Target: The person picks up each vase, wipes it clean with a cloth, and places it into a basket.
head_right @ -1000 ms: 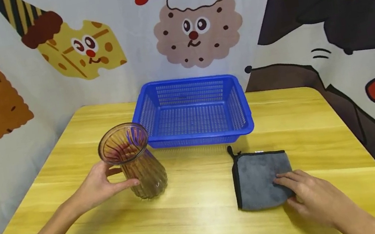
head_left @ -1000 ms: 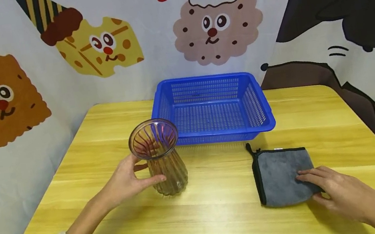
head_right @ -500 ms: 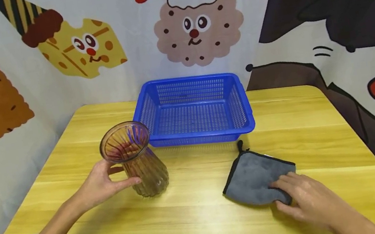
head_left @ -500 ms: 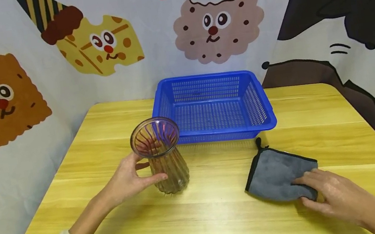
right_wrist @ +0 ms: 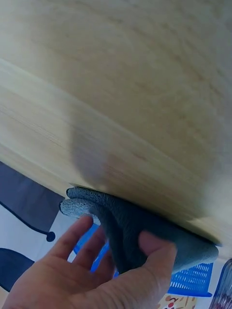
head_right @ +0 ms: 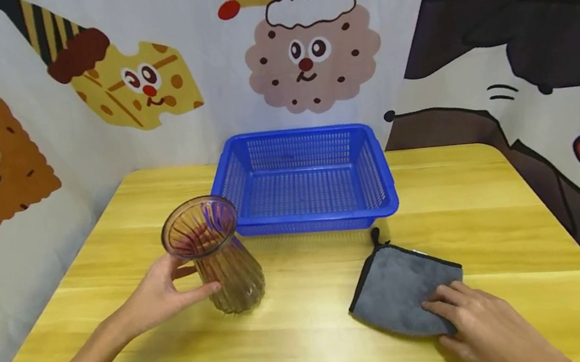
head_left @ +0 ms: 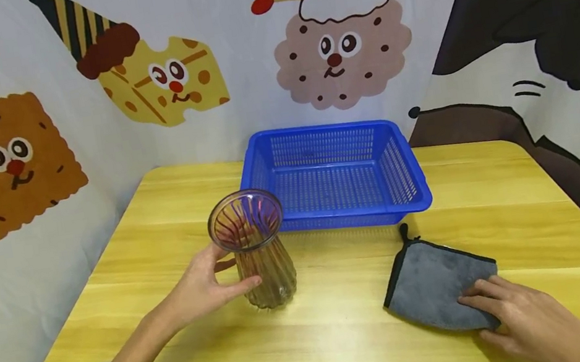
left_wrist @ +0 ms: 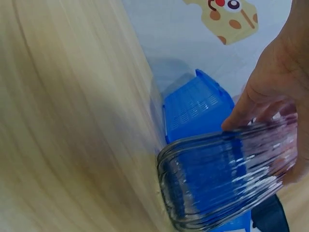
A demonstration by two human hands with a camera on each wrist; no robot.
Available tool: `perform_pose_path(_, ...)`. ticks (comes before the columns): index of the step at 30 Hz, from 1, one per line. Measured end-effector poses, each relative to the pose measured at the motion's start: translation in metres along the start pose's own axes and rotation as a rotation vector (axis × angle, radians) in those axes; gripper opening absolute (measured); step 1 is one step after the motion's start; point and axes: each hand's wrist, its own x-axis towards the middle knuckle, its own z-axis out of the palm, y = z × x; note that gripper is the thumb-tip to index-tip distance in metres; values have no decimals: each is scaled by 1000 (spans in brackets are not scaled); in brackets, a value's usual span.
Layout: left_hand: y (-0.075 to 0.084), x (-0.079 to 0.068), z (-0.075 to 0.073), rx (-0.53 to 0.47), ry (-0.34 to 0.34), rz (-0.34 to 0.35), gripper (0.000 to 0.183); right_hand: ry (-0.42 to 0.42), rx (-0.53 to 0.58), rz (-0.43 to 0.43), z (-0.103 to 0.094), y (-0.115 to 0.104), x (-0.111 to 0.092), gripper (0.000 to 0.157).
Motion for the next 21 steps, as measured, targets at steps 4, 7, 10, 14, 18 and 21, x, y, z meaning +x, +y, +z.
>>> perform_pose_path(4,-2,-5,4,-10,-7,-20,80,67,20,57,7,-1,-7,40)
perform_pose_path(7,-3,-6,4,-12,-12,-38,80,115,49,6,12,0,-9,41)
perform_pose_path(10,-2,-4,3,-12,-16,-41,81,142,77,-75,14,3,-8,43)
perform_pose_path(14,0,0,1,-3,-11,-31,80,203,107,-146,15,8,-4,48)
perform_pose_path(18,1,2,1,4,-4,-28,81,227,138,-161,12,10,-2,53)
perform_pose_path(21,2,3,0,10,-3,-20,82,201,149,-144,9,10,-1,56)
